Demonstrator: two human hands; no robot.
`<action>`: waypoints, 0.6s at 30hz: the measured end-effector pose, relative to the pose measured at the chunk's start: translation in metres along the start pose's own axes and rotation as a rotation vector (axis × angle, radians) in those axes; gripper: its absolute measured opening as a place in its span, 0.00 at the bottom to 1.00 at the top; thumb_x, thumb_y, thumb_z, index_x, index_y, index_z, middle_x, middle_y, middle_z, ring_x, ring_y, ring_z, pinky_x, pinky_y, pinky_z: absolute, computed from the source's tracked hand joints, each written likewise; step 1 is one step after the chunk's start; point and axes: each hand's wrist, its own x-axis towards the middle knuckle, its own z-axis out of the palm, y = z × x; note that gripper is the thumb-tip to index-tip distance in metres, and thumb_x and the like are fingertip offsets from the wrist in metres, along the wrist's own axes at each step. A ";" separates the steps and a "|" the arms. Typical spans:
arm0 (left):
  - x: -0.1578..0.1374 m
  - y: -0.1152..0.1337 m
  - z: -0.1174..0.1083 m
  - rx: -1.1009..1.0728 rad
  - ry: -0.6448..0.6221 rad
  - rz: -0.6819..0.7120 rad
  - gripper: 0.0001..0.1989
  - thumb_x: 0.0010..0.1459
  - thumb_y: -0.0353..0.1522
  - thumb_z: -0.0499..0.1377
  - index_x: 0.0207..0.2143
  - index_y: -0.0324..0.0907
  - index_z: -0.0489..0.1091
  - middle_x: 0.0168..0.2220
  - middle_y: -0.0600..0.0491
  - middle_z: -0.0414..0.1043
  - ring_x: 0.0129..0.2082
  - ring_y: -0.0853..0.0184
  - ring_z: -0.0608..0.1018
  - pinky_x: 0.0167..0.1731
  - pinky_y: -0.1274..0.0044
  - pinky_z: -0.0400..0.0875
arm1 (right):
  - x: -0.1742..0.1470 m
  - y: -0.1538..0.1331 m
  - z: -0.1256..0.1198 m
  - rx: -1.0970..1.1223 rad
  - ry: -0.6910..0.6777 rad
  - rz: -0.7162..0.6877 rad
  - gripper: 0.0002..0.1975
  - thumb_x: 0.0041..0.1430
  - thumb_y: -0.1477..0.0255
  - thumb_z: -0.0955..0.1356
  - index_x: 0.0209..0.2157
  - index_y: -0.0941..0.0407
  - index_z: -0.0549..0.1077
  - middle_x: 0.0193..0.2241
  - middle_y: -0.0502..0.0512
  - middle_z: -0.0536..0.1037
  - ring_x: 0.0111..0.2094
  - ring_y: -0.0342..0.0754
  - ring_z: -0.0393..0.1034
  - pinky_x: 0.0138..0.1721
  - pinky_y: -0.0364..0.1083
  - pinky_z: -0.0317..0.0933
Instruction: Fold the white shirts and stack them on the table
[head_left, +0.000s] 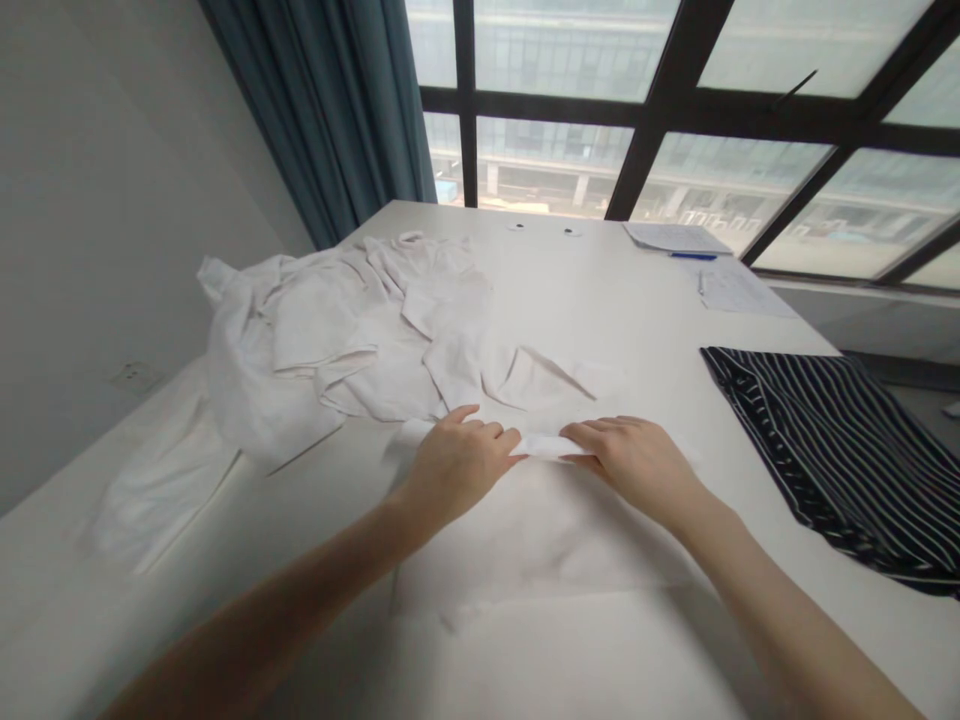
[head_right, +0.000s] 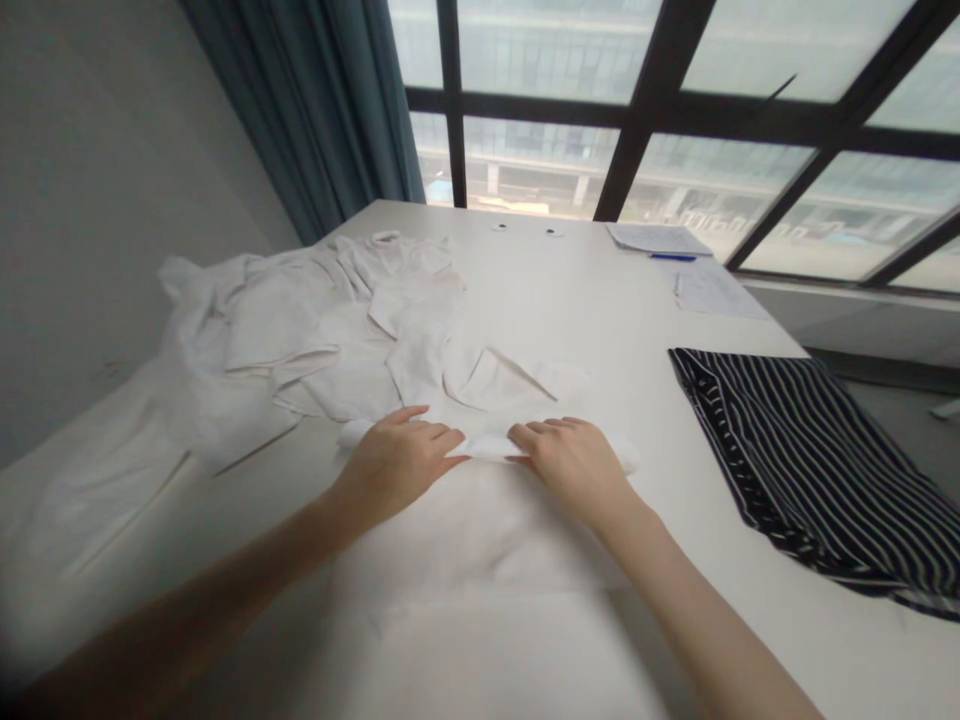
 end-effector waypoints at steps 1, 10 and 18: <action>0.000 0.000 0.001 0.001 0.000 0.000 0.08 0.61 0.37 0.62 0.34 0.40 0.72 0.28 0.53 0.77 0.29 0.64 0.79 0.48 0.66 0.68 | 0.000 0.002 -0.002 -0.015 -0.024 0.025 0.06 0.63 0.67 0.68 0.39 0.53 0.75 0.31 0.51 0.81 0.33 0.50 0.76 0.31 0.45 0.56; 0.000 0.009 0.009 -0.009 0.051 0.035 0.13 0.64 0.40 0.59 0.43 0.39 0.71 0.34 0.50 0.78 0.34 0.63 0.80 0.46 0.68 0.69 | -0.001 0.001 -0.002 -0.101 -0.035 -0.038 0.06 0.61 0.77 0.69 0.39 0.54 0.76 0.30 0.51 0.81 0.33 0.48 0.76 0.32 0.45 0.56; 0.000 0.005 0.013 0.000 0.133 0.057 0.09 0.65 0.37 0.57 0.36 0.41 0.71 0.26 0.55 0.75 0.27 0.65 0.77 0.36 0.72 0.69 | -0.004 0.015 -0.006 -0.067 -0.084 0.059 0.07 0.63 0.66 0.68 0.40 0.52 0.76 0.30 0.52 0.82 0.32 0.51 0.77 0.28 0.44 0.53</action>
